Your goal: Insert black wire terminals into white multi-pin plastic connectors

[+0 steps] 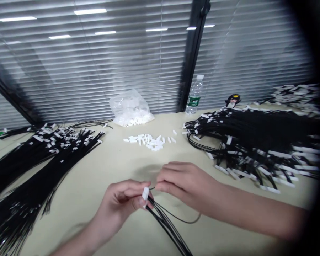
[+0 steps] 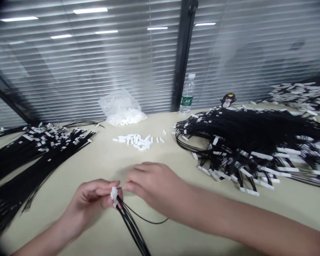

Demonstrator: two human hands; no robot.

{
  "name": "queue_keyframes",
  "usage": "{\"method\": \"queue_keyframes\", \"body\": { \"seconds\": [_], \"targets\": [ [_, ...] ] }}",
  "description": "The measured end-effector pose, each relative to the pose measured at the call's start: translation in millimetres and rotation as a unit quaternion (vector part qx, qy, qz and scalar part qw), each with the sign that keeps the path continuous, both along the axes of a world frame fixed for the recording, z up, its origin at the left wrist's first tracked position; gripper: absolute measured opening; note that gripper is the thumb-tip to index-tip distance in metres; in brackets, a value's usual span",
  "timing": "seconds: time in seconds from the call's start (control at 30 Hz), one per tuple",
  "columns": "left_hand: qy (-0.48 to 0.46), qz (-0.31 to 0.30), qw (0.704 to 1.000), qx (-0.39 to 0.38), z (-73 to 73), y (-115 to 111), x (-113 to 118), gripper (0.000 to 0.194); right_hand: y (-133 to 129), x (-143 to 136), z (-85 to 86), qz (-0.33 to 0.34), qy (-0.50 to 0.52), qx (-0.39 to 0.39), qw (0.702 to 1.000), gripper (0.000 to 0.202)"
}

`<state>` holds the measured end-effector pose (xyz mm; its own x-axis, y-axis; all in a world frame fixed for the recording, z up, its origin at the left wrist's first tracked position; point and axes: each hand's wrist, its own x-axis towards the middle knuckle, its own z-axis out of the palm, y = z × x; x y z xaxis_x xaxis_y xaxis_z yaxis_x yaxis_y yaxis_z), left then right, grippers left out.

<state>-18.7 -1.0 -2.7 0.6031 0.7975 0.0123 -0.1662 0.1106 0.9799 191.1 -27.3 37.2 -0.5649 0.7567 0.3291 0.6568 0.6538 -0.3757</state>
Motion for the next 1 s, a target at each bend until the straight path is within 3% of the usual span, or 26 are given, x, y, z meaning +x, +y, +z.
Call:
{"method": "queue_keyframes", "body": {
  "seconds": [0.07, 0.13, 0.33, 0.43, 0.53, 0.63, 0.7, 0.73, 0.87, 1.0],
  "targets": [
    [-0.038, -0.030, 0.998, -0.048, -1.4, 2.1, -0.1, 0.023, 14.7, 9.9, 0.6, -0.010, 0.032, -0.090, 0.995, 0.026],
    [-0.066, -0.057, 0.993, -0.078, -1.8, 1.9, -0.7, 0.021, 31.0, 24.8, 0.2, -0.019, 0.048, -0.131, 0.990, 0.028],
    [-0.127, -0.148, 0.974, -0.115, 3.4, -9.6, -4.3, 0.019, 75.4, 84.7, -15.8, -0.179, 0.132, -0.068, 0.973, 0.036],
    [-0.120, -0.132, 0.977, -0.115, 4.5, -11.5, -3.2, 0.018, 85.0, 101.9, -20.6, -0.218, 0.173, -0.084, 0.957, 0.042],
    [-0.096, -0.062, 0.984, -0.134, 1.8, -4.9, -0.9, 0.021, 77.7, 96.6, -10.3, -0.191, 0.201, -0.148, 0.949, 0.050],
    [-0.068, 0.002, 0.987, -0.148, -1.7, 3.6, 0.1, 0.023, 54.2, 75.4, 8.6, -0.101, 0.176, -0.261, 0.944, 0.059],
    [-0.054, 0.025, 0.987, -0.149, -2.9, 6.7, -0.1, 0.024, 36.9, 61.3, 16.7, -0.017, 0.099, -0.341, 0.935, 0.047],
    [-0.050, 0.028, 0.987, -0.148, -3.1, 7.2, -0.5, 0.024, 30.3, 56.3, 17.9, -0.002, 0.062, -0.345, 0.936, 0.040],
    [-0.064, 0.012, 0.986, -0.152, -2.6, 5.8, -1.2, 0.025, 29.1, 55.3, 7.5, -0.051, 0.046, -0.287, 0.956, 0.021],
    [-0.076, -0.045, 0.982, -0.164, -3.5, 2.9, 1.0, 0.025, 51.7, 70.3, -0.2, -0.096, 0.141, -0.303, 0.937, 0.030]
  ]
}}
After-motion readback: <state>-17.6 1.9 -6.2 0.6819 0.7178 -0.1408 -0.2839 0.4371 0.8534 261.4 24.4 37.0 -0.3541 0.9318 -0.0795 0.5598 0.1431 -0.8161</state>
